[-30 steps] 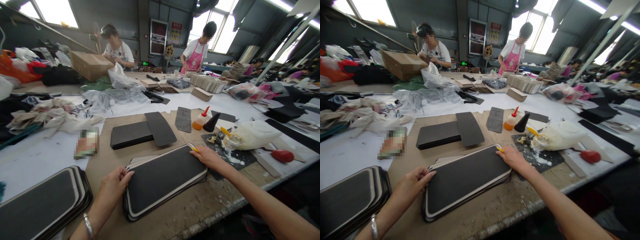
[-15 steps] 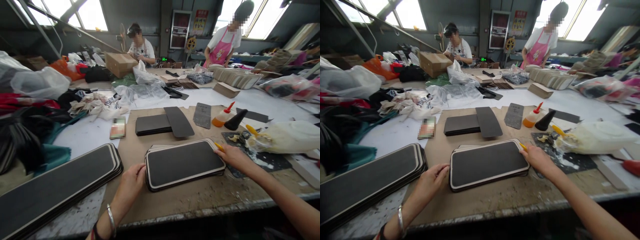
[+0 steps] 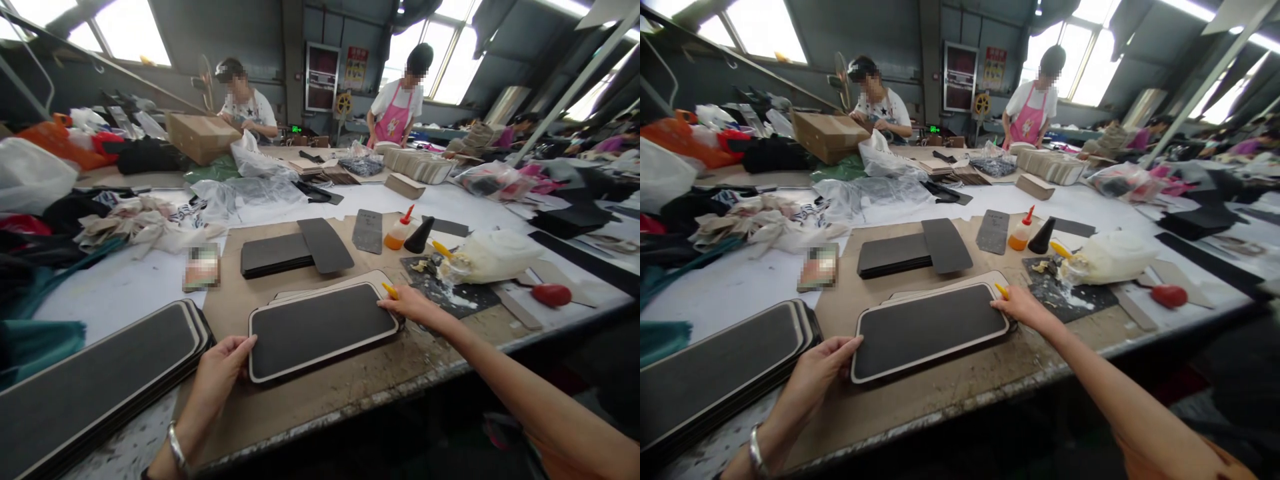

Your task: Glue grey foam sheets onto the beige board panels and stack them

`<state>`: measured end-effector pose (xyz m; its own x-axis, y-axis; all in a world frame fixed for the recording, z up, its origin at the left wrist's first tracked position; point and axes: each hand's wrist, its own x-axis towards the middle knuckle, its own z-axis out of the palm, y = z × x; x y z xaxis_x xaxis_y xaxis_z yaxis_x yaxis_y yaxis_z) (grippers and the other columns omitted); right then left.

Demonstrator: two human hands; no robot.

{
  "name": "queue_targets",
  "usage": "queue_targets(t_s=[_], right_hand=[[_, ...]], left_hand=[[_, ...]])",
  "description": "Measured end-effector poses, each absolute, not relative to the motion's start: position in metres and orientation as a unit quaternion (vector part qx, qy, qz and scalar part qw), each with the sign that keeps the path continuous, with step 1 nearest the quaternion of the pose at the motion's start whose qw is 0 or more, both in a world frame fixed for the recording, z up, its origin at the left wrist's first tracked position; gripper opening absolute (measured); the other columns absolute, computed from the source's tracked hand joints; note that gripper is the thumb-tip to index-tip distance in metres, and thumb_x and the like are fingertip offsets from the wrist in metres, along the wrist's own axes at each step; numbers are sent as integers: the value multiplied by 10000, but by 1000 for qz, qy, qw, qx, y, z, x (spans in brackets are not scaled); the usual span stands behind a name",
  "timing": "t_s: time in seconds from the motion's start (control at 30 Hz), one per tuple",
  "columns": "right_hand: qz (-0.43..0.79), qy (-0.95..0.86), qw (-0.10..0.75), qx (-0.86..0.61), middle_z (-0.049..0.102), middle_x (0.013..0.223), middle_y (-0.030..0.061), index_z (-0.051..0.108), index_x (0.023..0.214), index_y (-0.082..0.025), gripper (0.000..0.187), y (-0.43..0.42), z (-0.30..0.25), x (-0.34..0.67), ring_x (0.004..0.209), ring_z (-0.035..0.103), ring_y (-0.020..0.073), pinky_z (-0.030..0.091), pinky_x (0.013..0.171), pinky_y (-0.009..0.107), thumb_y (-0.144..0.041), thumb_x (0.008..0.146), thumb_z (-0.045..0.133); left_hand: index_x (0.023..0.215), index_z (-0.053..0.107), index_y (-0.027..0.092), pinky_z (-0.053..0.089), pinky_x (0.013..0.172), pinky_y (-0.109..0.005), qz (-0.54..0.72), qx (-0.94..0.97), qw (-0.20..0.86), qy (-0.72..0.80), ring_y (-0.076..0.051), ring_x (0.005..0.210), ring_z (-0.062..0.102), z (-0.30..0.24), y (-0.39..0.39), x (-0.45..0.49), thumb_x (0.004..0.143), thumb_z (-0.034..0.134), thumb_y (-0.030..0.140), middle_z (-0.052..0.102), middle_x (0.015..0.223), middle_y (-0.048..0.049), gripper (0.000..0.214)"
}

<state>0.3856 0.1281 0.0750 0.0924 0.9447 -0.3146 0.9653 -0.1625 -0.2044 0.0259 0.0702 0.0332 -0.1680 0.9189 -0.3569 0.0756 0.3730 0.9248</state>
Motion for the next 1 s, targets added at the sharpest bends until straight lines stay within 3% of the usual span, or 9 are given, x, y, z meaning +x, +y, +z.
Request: queue_targets(t_s=[0.2, 0.4, 0.5, 0.6, 0.8, 1.0], right_hand=[[-170, 674, 33, 718, 638, 706, 37, 577, 715, -169, 260, 129, 68, 387, 698, 595, 167, 359, 571, 223, -412, 790, 522], [-113, 655, 25, 747, 668, 755, 93, 601, 751, -151, 325, 106, 79, 393, 727, 623, 207, 391, 607, 252, -433, 833, 463], [-214, 594, -3, 775, 631, 566, 61, 566, 600, -164, 407, 86, 79, 394, 504, 577, 154, 392, 518, 242, -448, 850, 415], [-355, 505, -82, 782, 553, 436, 7, 519, 527, -163, 417, 71, 71, 387, 316, 407, 72, 316, 379, 206, -455, 820, 461], [-462, 398, -224, 760, 366, 308, -70, 486, 489, -153, 400, 63, 63, 371, 286, 293, 26, 218, 339, 160, -447, 753, 549], [-476, 380, -228, 759, 366, 312, -67, 474, 472, -158, 397, 58, 66, 369, 291, 274, 25, 205, 342, 166, -466, 704, 571]], left_hand=[[618, 604, 116, 335, 442, -225, 415, 372, 525, 643, -92, 441, 436, 33, 69, 27, 460, 723, 575, 553, 502, 8, 499], [609, 594, 120, 331, 442, -228, 412, 358, 536, 644, -90, 437, 431, 40, 69, 28, 438, 723, 583, 531, 493, 18, 511], [639, 605, 115, 335, 443, -222, 403, 345, 569, 628, -82, 440, 430, 39, 69, 26, 461, 722, 578, 524, 502, 25, 509], [669, 611, 116, 351, 457, -220, 388, 336, 597, 616, -84, 457, 445, 36, 70, 24, 471, 732, 560, 543, 522, 18, 500], [639, 612, 114, 316, 444, -207, 391, 347, 588, 618, -71, 442, 416, 33, 70, 22, 469, 736, 552, 538, 503, 15, 486], [603, 615, 124, 315, 443, -219, 376, 360, 576, 631, -81, 438, 418, 40, 68, 23, 445, 725, 565, 540, 499, 10, 481]])
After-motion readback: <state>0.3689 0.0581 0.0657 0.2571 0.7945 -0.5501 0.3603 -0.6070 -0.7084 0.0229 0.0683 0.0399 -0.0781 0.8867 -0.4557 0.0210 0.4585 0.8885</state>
